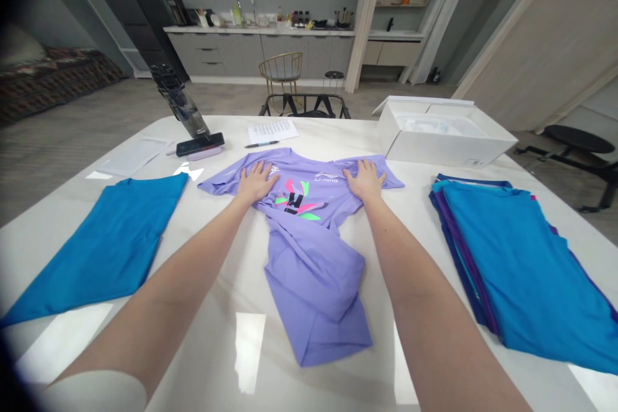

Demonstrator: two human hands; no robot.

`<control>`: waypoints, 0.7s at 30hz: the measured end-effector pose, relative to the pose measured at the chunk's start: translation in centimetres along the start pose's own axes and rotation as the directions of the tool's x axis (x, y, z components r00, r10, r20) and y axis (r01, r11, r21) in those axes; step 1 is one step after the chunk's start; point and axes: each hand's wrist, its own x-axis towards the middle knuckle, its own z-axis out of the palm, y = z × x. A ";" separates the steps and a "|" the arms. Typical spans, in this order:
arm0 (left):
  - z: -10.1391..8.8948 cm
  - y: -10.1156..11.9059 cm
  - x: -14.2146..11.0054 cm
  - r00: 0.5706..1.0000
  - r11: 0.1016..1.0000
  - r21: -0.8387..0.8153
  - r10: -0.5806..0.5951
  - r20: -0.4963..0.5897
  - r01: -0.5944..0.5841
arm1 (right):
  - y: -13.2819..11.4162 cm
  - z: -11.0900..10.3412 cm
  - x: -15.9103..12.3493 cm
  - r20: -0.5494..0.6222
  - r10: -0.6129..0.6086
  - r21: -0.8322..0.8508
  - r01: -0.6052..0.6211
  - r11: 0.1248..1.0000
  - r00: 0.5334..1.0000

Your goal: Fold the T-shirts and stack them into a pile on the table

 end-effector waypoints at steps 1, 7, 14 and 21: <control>-0.1 0.0 -0.1 0.999 1.000 -0.008 0.020 -0.043 -0.020 | -0.2 -0.2 -0.3 -0.082 -0.019 0.010 0.020 1.000 0.996; -1.1 1.8 -2.4 0.942 0.965 -0.046 0.242 -0.233 -0.259 | -1.9 -2.0 -4.0 -0.185 -0.130 0.055 0.142 0.988 0.974; -1.4 6.0 -8.2 0.916 0.913 -0.063 0.401 -0.036 -0.402 | -4.9 -3.4 -10.8 -0.020 -0.412 0.193 0.408 0.892 0.911; -0.5 7.5 -13.5 0.831 0.832 0.015 0.552 0.067 -0.554 | -4.6 -2.7 -14.5 0.148 -0.413 0.102 0.402 0.910 0.899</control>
